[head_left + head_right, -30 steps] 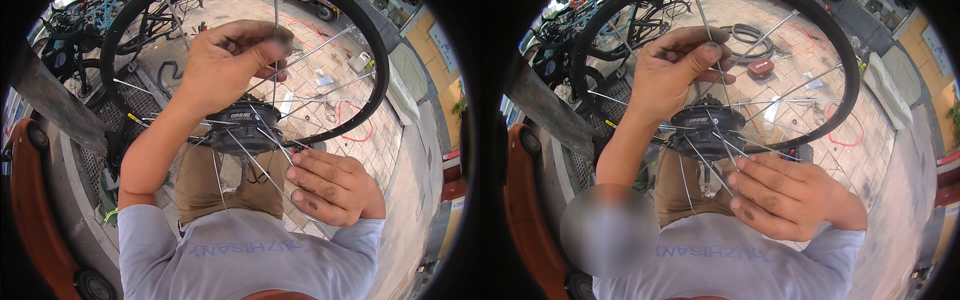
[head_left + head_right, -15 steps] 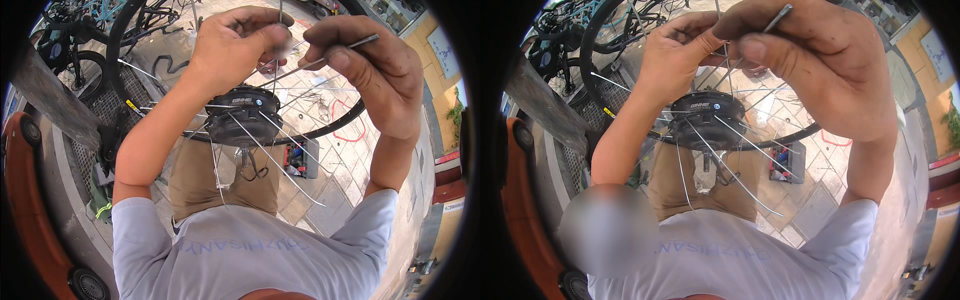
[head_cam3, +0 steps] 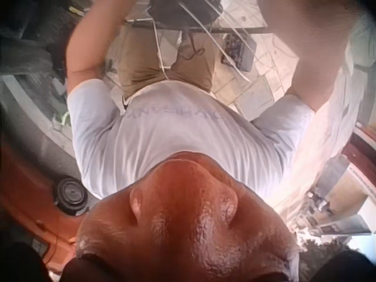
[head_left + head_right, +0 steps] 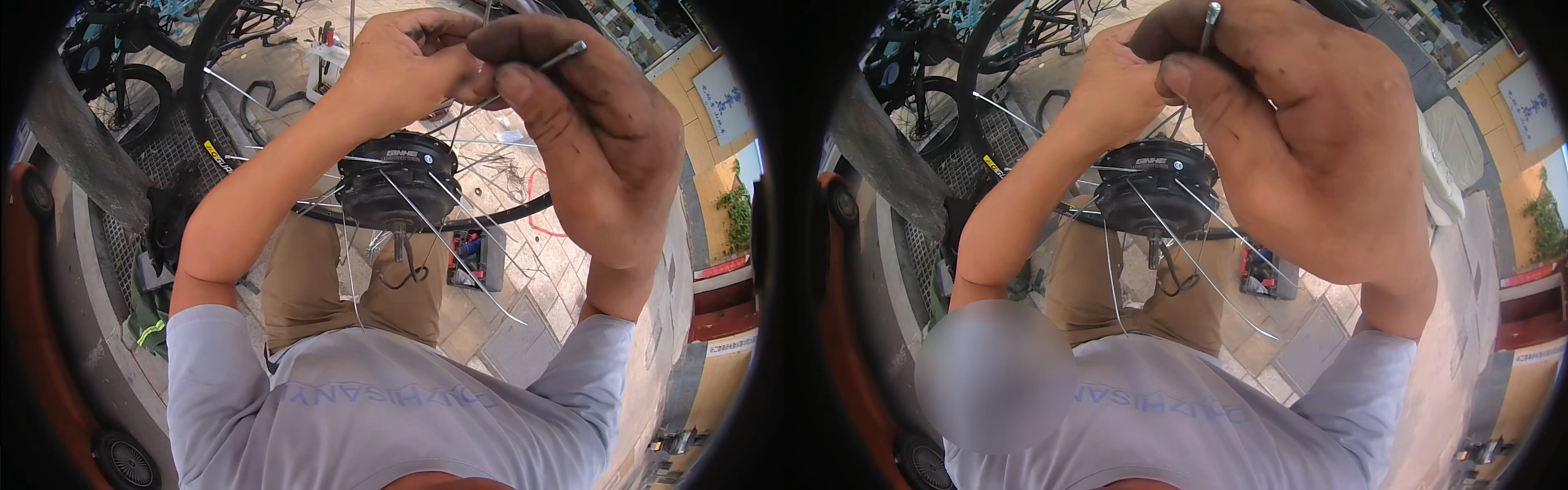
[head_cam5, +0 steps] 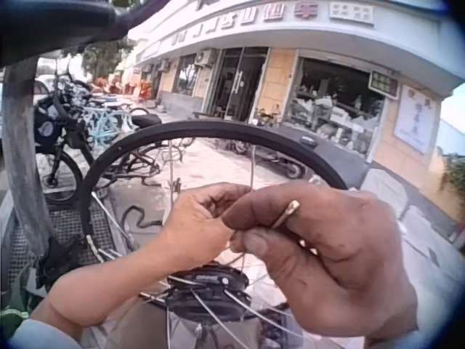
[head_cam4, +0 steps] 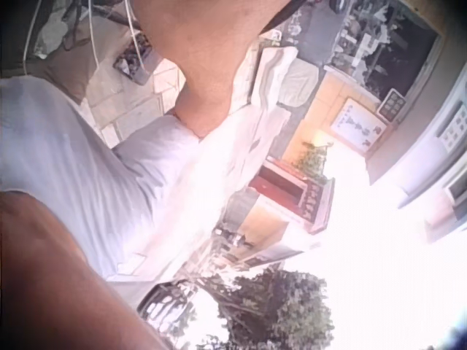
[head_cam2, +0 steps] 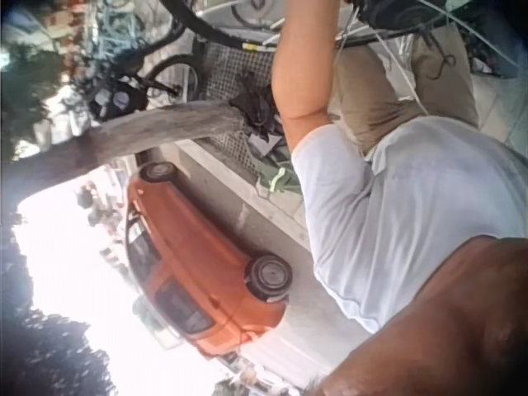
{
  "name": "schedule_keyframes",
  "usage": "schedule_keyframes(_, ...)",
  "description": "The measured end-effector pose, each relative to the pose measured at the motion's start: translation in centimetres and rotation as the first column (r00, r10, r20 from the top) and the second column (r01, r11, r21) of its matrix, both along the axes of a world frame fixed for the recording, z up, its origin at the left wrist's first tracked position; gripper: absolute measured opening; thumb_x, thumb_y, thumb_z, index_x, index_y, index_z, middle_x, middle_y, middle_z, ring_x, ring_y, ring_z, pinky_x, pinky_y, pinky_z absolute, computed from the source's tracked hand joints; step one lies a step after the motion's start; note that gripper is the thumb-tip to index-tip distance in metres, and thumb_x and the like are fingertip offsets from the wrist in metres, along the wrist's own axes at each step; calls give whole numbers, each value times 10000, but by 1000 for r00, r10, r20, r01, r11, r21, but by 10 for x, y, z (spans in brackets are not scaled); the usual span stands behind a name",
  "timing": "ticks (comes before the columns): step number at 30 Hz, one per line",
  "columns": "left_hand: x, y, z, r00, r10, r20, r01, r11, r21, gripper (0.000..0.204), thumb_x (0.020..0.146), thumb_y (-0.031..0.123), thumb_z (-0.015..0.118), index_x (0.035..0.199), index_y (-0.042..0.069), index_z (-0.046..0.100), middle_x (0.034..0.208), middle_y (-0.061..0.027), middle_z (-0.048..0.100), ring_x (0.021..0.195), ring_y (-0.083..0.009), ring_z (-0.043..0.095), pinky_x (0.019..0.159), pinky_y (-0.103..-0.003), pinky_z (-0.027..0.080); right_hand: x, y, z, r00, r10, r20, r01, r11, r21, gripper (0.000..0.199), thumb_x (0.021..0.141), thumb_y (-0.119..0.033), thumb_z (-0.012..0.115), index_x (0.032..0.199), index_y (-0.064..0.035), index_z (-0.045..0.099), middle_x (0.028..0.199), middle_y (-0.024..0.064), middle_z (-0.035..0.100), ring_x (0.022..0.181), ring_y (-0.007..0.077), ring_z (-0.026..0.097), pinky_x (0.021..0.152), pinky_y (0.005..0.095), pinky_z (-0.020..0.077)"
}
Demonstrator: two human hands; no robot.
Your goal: The person installs spokes into a bicycle wheel hub and rim, threading each spoke through the rim holes and securing them by hand. The person rotates the wheel to access different sections and continues adding spokes around the circumference.
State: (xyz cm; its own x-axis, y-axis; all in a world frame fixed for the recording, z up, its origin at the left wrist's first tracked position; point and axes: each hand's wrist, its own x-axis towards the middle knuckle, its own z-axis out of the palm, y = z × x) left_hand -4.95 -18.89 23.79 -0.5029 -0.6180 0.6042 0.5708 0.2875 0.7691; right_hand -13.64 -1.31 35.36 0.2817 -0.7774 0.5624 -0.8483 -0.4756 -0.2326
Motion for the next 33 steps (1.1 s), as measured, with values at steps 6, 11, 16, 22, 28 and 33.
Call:
schedule_keyframes(6, -1, 24, 19, 995, -59, 82, 50, 993, 107, 295, 930, 32, 732, 1192, -90, 673, 1071, -168, 731, 933, -216, 734, 787, -353, 659, -106, 34, -67, 469, 23, 883, -101, 994, 28, 255, 1029, -64, 583, 1190, 134, 590, 1069, 225, 694, 1001, 382, 736, 902, 474, 644)
schedule_keyframes(11, -9, 22, 15, 986, -154, 65, 146, 983, 112, 283, 953, 54, 716, 1205, -66, 670, 1033, -132, 725, 892, -199, 716, 759, -332, 634, -104, 33, -82, 460, 4, 888, 29, 999, -19, 240, 1042, -86, 579, 1185, 104, 602, 1045, 247, 705, 940, 351, 748, 839, 446, 658)
schedule_keyframes(16, 4, 29, 25, 966, -120, 231, 112, 993, 47, 171, 952, 21, 711, 1113, -38, 709, 918, -63, 740, 775, -117, 684, 655, -267, 553, -25, -7, 16, 997, 48, 56, -51, 997, 54, 207, 1035, -101, 596, 1147, 56, 670, 955, 140, 737, 841, 209, 738, 785, 316, 616)
schedule_keyframes(22, -5, 21, 16, 974, -224, 28, 216, 962, 167, 215, 962, 29, 705, 1165, -42, 701, 961, -72, 742, 809, -117, 696, 681, -269, 583, -96, 26, -34, 632, -110, 767, 21, 992, 125, 237, 1042, -63, 560, 1190, 101, 646, 1054, 234, 722, 936, 311, 758, 860, 416, 650)
schedule_keyframes(28, -3, 25, 17, 971, -194, 142, 168, 970, 174, 258, 959, 56, 718, 1196, -43, 693, 988, -81, 749, 824, -122, 695, 714, -279, 594, -78, 27, -36, 763, -103, 638, 103, 994, 37, 260, 1056, -90, 558, 1224, 97, 626, 1058, 221, 729, 879, 283, 765, 822, 361, 641)
schedule_keyframes(33, 14, 21, 21, 981, -179, 80, 158, 964, 214, 215, 945, 88, 749, 1117, -29, 696, 985, -107, 749, 861, -185, 726, 749, -325, 609, 37, -10, 65, 992, -119, 38, 106, 963, 248, 162, 955, -69, 626, 973, 76, 694, 762, 153, 699, 663, 176, 663, 614, 315, 523)
